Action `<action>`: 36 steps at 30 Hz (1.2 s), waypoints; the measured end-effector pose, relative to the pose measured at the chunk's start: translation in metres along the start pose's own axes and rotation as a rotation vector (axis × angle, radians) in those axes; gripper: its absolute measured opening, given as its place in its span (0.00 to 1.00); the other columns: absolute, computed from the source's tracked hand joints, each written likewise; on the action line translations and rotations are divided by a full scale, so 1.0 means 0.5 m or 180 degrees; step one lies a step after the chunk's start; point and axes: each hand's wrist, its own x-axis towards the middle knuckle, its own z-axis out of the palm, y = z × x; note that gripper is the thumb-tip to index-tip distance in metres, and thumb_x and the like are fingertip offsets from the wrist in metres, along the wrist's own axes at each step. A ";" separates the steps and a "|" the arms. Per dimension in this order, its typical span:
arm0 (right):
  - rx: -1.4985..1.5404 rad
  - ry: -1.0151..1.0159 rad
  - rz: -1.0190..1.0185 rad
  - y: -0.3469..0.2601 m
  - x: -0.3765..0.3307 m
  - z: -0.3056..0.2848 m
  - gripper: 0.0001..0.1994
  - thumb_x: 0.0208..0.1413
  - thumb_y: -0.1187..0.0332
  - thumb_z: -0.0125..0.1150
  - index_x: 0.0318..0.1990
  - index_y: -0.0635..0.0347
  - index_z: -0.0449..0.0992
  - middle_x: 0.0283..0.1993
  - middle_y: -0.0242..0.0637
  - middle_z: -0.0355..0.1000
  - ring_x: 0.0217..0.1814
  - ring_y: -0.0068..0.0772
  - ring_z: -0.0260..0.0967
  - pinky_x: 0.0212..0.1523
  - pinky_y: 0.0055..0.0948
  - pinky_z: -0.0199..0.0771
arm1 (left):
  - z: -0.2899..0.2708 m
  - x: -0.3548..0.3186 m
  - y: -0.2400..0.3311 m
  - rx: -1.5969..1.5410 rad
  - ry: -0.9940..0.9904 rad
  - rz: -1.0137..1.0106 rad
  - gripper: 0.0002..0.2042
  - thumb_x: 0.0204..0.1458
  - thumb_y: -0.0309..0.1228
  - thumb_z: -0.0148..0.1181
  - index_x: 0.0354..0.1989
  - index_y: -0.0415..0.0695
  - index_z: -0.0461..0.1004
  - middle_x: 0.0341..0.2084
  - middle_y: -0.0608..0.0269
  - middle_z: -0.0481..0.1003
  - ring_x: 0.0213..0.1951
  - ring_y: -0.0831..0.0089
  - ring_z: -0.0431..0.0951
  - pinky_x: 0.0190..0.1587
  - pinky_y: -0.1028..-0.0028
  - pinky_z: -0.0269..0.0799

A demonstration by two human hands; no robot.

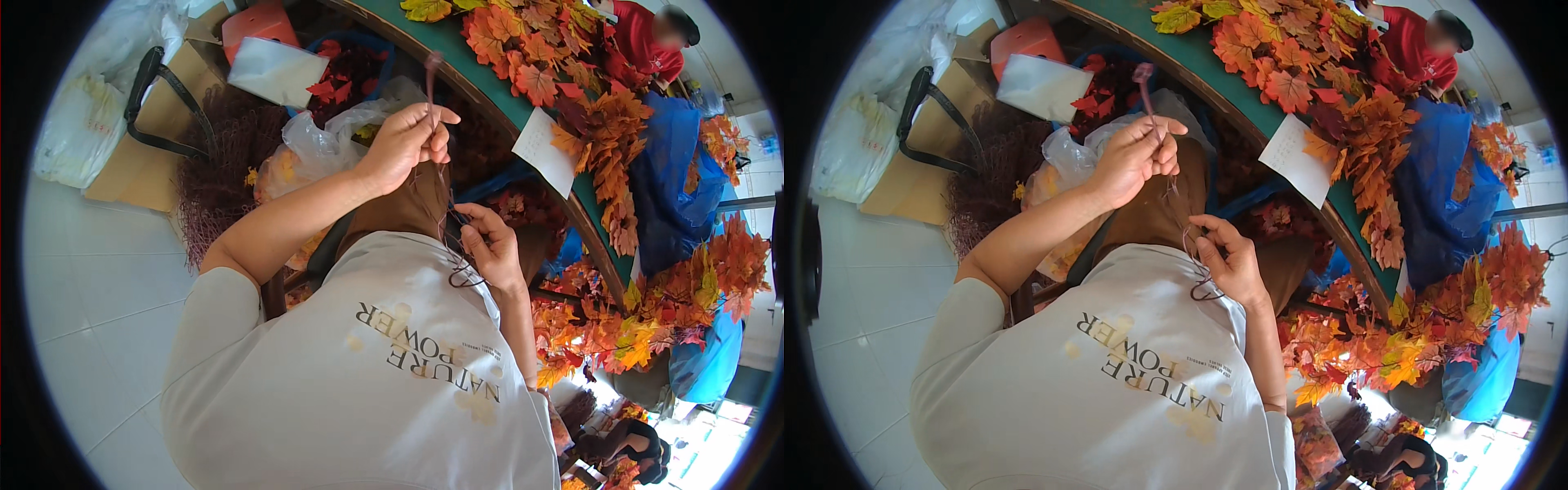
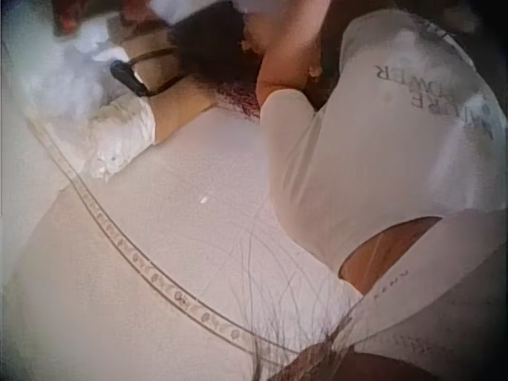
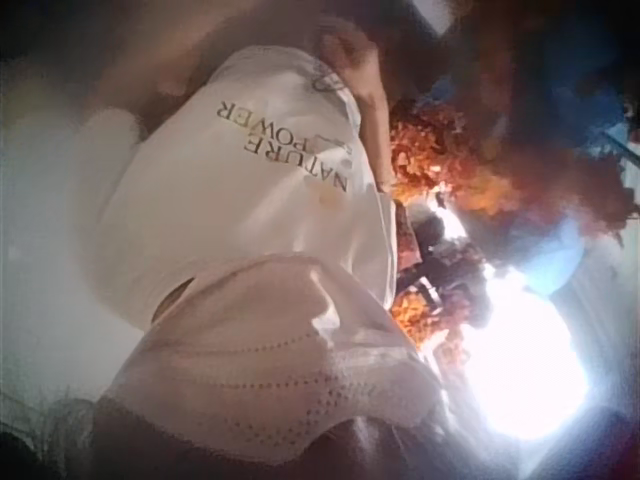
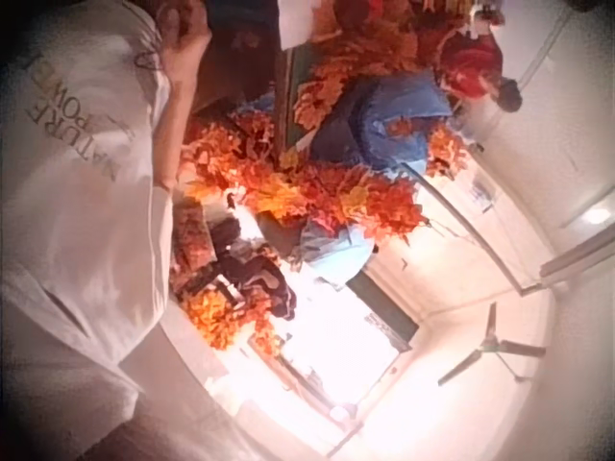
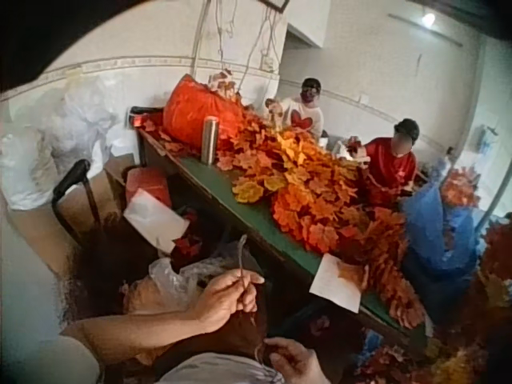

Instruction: Assembling artificial maple leaves onto wire stems to create foliage bundles.

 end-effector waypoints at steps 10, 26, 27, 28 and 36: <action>-0.0051 0.0996 -0.0512 -0.102 0.098 -0.040 0.11 0.54 0.72 0.57 0.43 0.69 0.72 0.34 0.31 0.69 0.28 0.14 0.62 0.27 0.15 0.64 | 0.047 -0.020 -0.018 0.2291 0.0329 0.0830 0.07 0.57 0.23 0.48 0.43 0.40 0.66 0.19 0.65 0.69 0.17 0.84 0.66 0.18 0.82 0.61; 0.2070 -0.0180 -0.0745 -0.016 0.182 -0.155 0.12 0.62 0.63 0.47 0.34 0.61 0.72 0.30 0.27 0.66 0.29 0.16 0.59 0.29 0.16 0.59 | 0.080 0.091 0.020 0.2327 -0.1537 -0.0362 0.09 0.51 0.21 0.55 0.41 0.35 0.75 0.36 0.60 0.77 0.38 0.75 0.76 0.43 0.77 0.70; 0.1996 -0.0271 -0.0740 -0.011 0.183 -0.169 0.12 0.62 0.62 0.47 0.33 0.61 0.72 0.29 0.28 0.66 0.28 0.16 0.59 0.29 0.16 0.59 | 0.085 0.103 0.013 0.2439 -0.1560 -0.0028 0.08 0.49 0.20 0.57 0.38 0.35 0.76 0.35 0.62 0.77 0.38 0.76 0.75 0.42 0.78 0.70; 0.2010 -0.0231 -0.0732 -0.009 0.182 -0.175 0.12 0.62 0.62 0.47 0.33 0.61 0.72 0.29 0.28 0.66 0.28 0.16 0.59 0.29 0.16 0.59 | 0.090 0.111 0.009 0.2434 -0.1590 -0.0059 0.08 0.49 0.20 0.57 0.38 0.35 0.76 0.35 0.62 0.77 0.38 0.76 0.75 0.42 0.78 0.70; 0.2270 0.0347 -0.0215 -0.030 0.196 -0.215 0.14 0.62 0.64 0.46 0.44 0.66 0.72 0.29 0.28 0.67 0.30 0.15 0.61 0.32 0.14 0.64 | 0.090 0.137 -0.059 0.1113 -0.1262 -0.0810 0.06 0.50 0.22 0.58 0.35 0.36 0.76 0.32 0.59 0.75 0.24 0.78 0.73 0.28 0.80 0.71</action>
